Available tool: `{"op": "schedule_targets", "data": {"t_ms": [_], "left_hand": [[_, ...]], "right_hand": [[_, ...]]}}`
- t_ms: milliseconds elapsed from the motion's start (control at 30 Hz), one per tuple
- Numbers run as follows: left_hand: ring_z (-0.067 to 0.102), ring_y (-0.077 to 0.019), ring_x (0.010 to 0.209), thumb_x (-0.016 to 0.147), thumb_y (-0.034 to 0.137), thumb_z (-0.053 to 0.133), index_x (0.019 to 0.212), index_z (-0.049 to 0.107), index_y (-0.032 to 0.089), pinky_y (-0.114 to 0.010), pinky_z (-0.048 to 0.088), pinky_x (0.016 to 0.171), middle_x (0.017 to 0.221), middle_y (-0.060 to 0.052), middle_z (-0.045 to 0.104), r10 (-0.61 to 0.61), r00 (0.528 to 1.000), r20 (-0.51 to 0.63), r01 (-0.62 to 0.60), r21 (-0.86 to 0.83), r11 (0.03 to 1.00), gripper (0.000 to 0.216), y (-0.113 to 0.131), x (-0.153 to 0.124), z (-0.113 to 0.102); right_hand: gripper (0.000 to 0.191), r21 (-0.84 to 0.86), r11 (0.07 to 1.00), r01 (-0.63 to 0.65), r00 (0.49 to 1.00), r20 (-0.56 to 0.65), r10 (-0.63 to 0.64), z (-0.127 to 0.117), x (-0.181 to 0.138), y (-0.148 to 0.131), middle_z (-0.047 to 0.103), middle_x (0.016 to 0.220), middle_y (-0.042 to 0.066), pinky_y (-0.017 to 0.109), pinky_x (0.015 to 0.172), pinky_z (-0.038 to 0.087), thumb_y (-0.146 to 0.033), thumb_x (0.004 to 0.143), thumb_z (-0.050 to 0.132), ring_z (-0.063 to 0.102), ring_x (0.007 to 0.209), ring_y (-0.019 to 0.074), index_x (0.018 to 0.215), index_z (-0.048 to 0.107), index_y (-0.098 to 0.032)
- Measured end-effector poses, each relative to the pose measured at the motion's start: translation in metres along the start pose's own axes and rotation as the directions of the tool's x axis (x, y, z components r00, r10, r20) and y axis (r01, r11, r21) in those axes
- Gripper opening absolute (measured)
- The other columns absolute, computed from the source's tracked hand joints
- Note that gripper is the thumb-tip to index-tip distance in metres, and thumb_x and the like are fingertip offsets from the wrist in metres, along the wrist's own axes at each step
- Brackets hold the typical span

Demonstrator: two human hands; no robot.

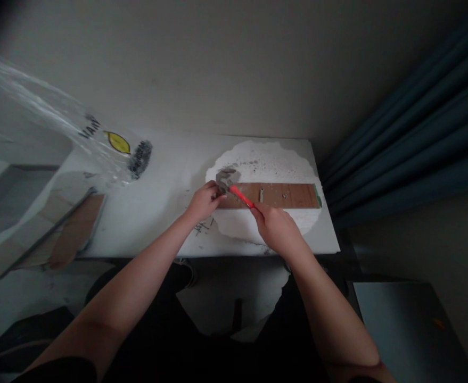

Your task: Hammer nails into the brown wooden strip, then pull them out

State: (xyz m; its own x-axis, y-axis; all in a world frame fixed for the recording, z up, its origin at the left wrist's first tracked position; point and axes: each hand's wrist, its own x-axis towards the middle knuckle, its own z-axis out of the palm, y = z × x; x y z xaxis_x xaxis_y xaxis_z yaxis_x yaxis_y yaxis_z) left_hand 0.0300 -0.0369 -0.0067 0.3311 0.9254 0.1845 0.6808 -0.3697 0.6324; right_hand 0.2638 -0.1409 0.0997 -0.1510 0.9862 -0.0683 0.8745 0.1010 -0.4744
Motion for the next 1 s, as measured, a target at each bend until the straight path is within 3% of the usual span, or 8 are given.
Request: {"op": "schedule_targets", "data": {"t_ms": [467, 733, 900, 1000], "left_hand": [[0.065, -0.0189, 0.090, 0.089, 0.026, 0.061, 0.085, 0.068, 0.018, -0.033, 0.053, 0.084, 0.106, -0.007, 0.065, 0.023, 1.000, 0.010, -0.023, -0.006, 1.000, 0.012, -0.0032, -0.0003, 0.0009], [0.065, -0.0191, 0.093, 0.089, 0.025, 0.060, 0.087, 0.068, 0.018, -0.032, 0.053, 0.087, 0.108, -0.007, 0.066, 0.027, 1.000, 0.006, -0.026, -0.006, 1.000, 0.011, -0.0044, -0.0005, 0.0017], [0.065, -0.0210, 0.096, 0.088, 0.025, 0.060, 0.087, 0.069, 0.019, -0.034, 0.053, 0.090, 0.112, -0.008, 0.066, -0.003, 1.000, 0.022, 0.002, 0.021, 1.000, 0.011, -0.0036, -0.0007, 0.0016], [0.065, -0.0211, 0.096, 0.089, 0.027, 0.059, 0.087, 0.068, 0.019, -0.035, 0.053, 0.091, 0.110, -0.008, 0.066, -0.001, 1.000, 0.031, 0.001, 0.014, 1.000, 0.012, -0.0033, -0.0008, 0.0017]], "right_hand": [[0.038, 0.046, 0.999, 0.029, 0.999, -0.015, -0.028, -0.0008, -0.0002, -0.0006, 0.071, 0.082, 0.008, 0.029, 0.061, 0.034, -0.040, 0.104, 0.036, 0.061, 0.067, 0.0192, 0.106, 0.068, -0.020], [0.040, 0.007, 1.000, 0.014, 1.000, -0.013, -0.014, -0.0028, -0.0005, -0.0016, 0.073, 0.085, 0.009, 0.030, 0.062, 0.035, -0.041, 0.104, 0.036, 0.064, 0.071, 0.0210, 0.113, 0.069, -0.020], [0.040, -0.077, 0.997, -0.001, 0.999, 0.050, 0.005, -0.0015, 0.0006, -0.0031, 0.074, 0.088, 0.010, 0.030, 0.062, 0.034, -0.040, 0.105, 0.036, 0.067, 0.076, 0.0232, 0.110, 0.070, -0.021], [0.041, -0.071, 0.997, -0.009, 1.000, 0.018, 0.011, -0.0012, 0.0000, -0.0032, 0.075, 0.091, 0.011, 0.030, 0.064, 0.036, -0.041, 0.105, 0.035, 0.068, 0.079, 0.0240, 0.114, 0.069, -0.021]]}}
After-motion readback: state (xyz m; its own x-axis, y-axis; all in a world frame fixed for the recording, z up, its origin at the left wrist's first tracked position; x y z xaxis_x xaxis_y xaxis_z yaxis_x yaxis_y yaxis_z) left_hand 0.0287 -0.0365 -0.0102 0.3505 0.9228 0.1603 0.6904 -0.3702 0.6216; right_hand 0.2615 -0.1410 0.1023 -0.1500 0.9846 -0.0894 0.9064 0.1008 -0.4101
